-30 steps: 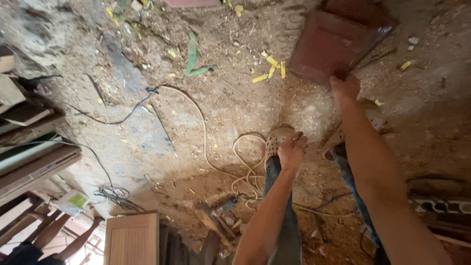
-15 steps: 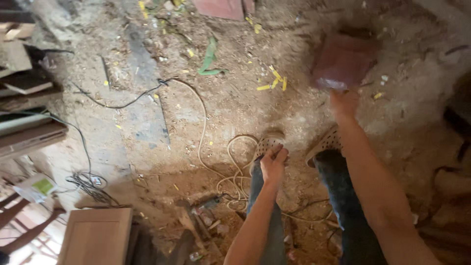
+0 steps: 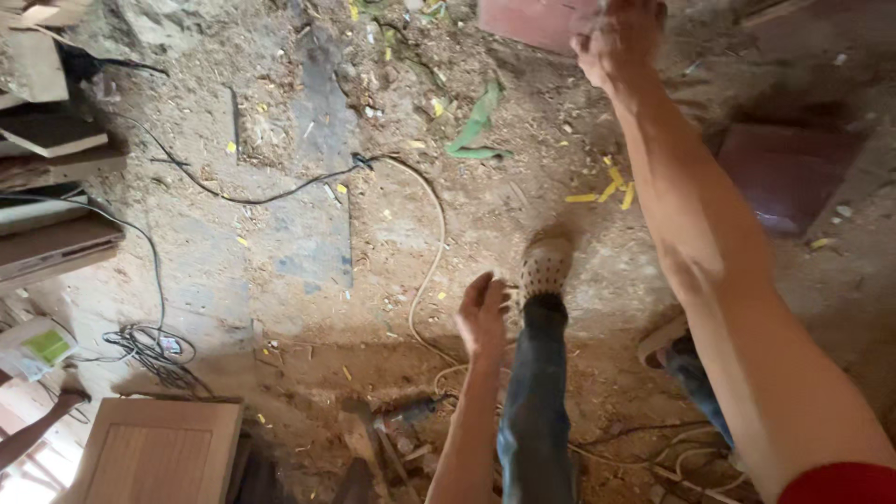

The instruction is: The person measures and marks a wooden panel with a tape measure and pencil, then uses a circular saw to cut along the marked line. They repeat this process on another piece of wood, measuring, marking, and cutting it as well.

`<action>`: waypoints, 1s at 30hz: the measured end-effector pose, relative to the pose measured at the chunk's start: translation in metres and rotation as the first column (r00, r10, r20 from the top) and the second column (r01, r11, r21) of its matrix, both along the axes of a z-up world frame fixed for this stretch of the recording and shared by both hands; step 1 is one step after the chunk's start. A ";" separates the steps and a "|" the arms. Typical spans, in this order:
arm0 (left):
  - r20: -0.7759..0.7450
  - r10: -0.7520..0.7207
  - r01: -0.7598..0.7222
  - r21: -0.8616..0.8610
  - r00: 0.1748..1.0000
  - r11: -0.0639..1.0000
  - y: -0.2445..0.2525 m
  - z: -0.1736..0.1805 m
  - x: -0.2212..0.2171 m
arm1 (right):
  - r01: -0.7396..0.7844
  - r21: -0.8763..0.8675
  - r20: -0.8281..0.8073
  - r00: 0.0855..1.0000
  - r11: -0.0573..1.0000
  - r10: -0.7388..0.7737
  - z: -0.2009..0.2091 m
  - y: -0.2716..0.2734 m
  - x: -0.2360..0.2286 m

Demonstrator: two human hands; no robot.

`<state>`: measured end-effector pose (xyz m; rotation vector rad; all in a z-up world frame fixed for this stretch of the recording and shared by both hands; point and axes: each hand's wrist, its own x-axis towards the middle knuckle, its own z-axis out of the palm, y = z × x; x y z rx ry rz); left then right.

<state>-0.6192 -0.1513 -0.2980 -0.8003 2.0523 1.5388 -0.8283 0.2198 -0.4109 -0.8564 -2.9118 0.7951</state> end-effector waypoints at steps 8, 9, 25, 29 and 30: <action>0.118 0.197 -0.192 -0.057 0.973 0.980 -0.094 -0.014 0.043 | -0.084 0.011 -0.111 0.990 0.996 0.085 -0.035 -0.064 0.034; 0.128 0.189 -0.180 -0.079 0.974 0.981 -0.098 -0.020 0.055 | -0.054 -0.079 -0.168 0.985 0.995 0.040 -0.035 -0.069 0.039; 0.593 -0.234 -0.232 0.603 0.771 0.763 0.051 0.199 0.049 | 0.085 -0.976 0.200 0.714 -0.201 -0.671 0.374 -0.115 0.423; 0.355 -0.572 -0.047 0.875 0.740 0.482 0.071 0.298 0.071 | 0.213 -0.972 0.206 0.588 -0.096 -0.782 0.491 -0.129 0.483; 0.296 -0.597 0.063 0.860 0.745 0.506 0.079 0.313 0.071 | 0.194 -0.979 0.154 0.531 -0.057 -0.833 0.513 -0.137 0.495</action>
